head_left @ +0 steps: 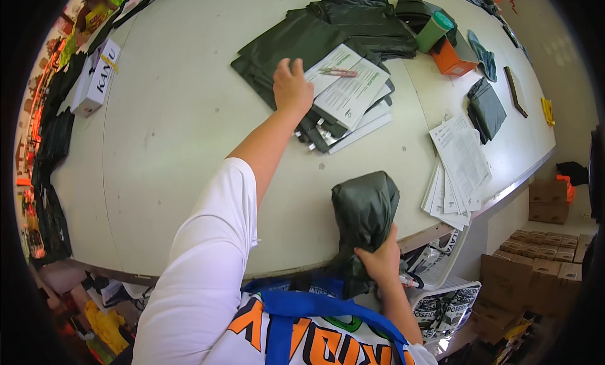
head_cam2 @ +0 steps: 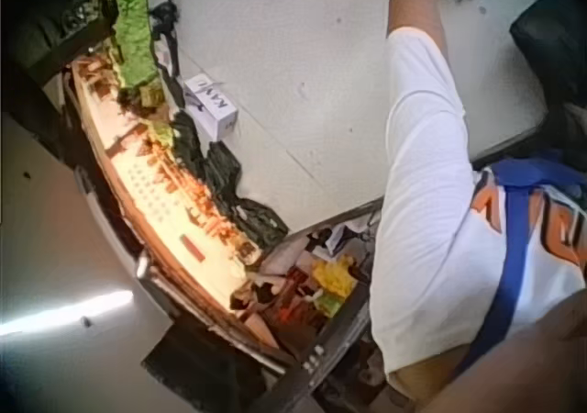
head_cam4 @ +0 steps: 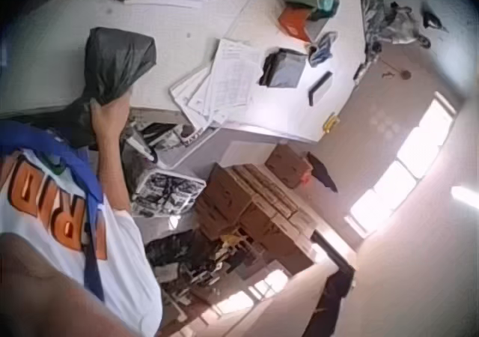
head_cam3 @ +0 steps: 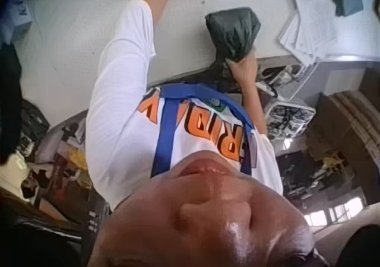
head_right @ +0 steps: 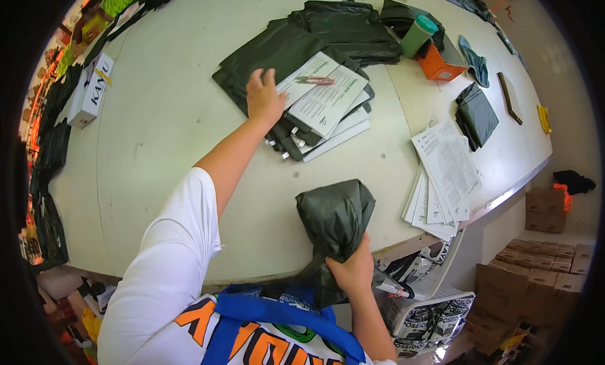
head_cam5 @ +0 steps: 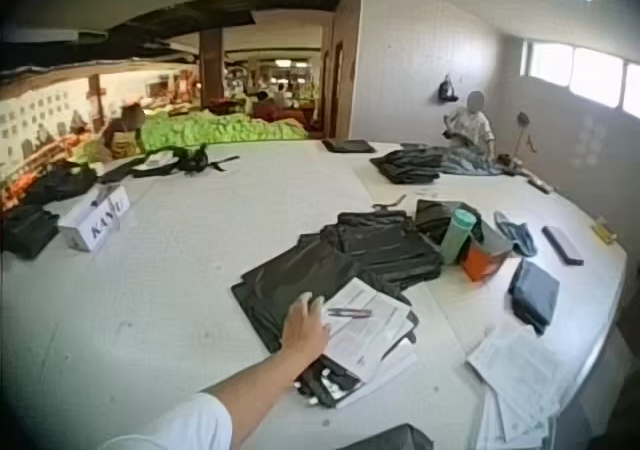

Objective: The person folds a dark green jacket on a white table, aligning edges and smoothing the fabric. They then place the folded jacket into a white plastic basket and pick up another jacket to begin folding it.

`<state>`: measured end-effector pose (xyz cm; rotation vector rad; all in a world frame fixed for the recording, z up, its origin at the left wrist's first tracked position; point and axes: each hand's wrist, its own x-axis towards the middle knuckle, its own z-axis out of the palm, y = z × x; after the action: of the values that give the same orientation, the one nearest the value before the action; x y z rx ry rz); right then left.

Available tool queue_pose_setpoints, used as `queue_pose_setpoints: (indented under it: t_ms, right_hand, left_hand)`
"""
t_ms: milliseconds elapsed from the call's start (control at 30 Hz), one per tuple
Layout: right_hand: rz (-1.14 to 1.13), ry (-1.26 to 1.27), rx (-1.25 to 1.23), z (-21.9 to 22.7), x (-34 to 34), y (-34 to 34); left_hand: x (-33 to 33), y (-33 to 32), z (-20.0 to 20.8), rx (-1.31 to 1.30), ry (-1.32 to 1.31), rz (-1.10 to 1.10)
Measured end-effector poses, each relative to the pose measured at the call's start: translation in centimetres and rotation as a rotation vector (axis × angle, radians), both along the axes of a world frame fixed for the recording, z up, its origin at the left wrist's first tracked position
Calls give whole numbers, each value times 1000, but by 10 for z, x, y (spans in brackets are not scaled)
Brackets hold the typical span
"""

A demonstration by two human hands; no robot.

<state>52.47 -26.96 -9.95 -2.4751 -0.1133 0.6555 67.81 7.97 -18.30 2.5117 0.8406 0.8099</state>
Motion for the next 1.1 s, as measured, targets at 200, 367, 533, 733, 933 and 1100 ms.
queue_pose_setpoints:
  t_ms: [200, 367, 533, 733, 933, 1100]
  right_hand:
    - [33, 15, -29, 3, 6, 3]
    - [67, 29, -44, -4, 9, 2]
    - [74, 9, -36, -6, 8, 2]
    - [123, -24, -27, -2, 10, 4]
    - [137, -70, 11, -3, 7, 3]
    - [92, -53, -24, -6, 6, -1]
  left_hand:
    - [88, -22, -13, 153, 414, -337]
    - [112, -52, 5, -73, 422, -614]
    - [93, -62, -1, 44, 88, -458]
    - [40, 11, -12, 68, 561, -210]
    - [11, 51, 3, 437, 550, -450]
    - [-54, 60, 67, 385, 549, -557]
